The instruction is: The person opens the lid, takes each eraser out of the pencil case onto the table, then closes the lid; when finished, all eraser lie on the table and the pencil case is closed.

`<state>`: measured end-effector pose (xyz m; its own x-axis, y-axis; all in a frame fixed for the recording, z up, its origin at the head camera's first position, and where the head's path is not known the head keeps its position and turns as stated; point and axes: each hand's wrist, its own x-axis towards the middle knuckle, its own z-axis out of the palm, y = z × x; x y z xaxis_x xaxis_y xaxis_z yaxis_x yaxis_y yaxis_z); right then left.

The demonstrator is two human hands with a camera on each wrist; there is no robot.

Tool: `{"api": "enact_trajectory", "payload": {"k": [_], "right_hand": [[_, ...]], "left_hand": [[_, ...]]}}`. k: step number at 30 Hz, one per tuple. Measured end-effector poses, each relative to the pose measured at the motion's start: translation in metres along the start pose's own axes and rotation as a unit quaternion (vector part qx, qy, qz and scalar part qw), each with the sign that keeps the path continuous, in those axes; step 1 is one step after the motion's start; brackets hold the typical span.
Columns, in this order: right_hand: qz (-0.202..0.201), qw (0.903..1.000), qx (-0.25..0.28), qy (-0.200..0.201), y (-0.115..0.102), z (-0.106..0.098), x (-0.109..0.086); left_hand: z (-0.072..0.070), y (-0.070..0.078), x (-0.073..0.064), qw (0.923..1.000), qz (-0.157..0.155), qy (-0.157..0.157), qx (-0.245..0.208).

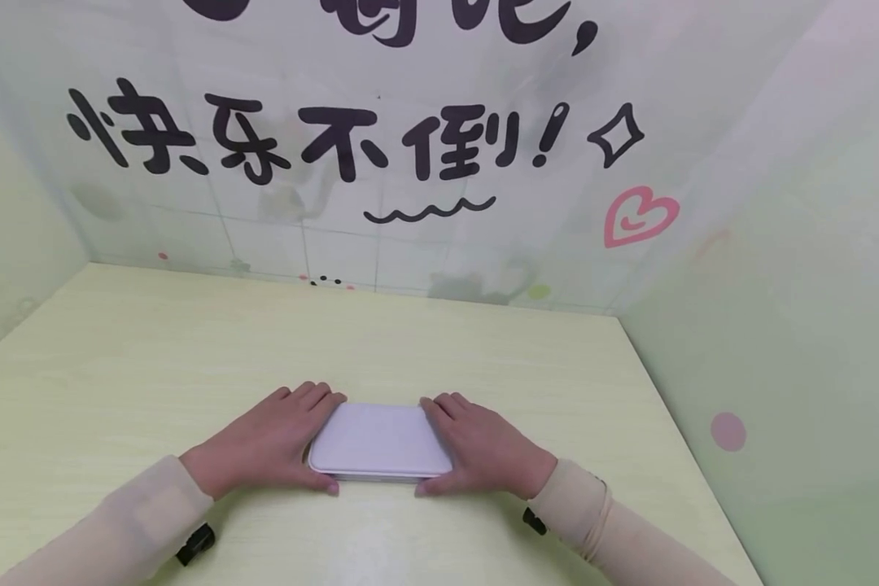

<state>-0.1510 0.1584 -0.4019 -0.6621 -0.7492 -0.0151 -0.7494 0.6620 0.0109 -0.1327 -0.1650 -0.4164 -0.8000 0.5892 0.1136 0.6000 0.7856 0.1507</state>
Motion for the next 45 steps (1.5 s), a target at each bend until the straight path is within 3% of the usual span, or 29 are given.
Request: {"api": "enact_trajectory", "payload": {"k": [8,26,40,45], "right_hand": [[-0.004,0.9998,-0.019,0.01,-0.0035,-0.0009,0.0015],[-0.03,0.9989,-0.029,0.023,-0.001,-0.0019,0.0052],[-0.034,0.999,-0.014,0.024,0.003,-0.0034,0.0055],[-0.027,0.9993,0.018,0.019,0.0054,-0.0054,0.0062]], "left_hand": [[0.0014,0.0011,-0.0009,0.9998,0.007,0.011,0.014],[0.0005,0.0009,-0.0011,1.0,0.008,-0.002,0.004],[0.0011,0.0025,0.0002,0.9999,-0.001,-0.001,-0.015],[0.0014,0.0021,0.0012,0.9996,-0.008,-0.008,-0.026]]}}
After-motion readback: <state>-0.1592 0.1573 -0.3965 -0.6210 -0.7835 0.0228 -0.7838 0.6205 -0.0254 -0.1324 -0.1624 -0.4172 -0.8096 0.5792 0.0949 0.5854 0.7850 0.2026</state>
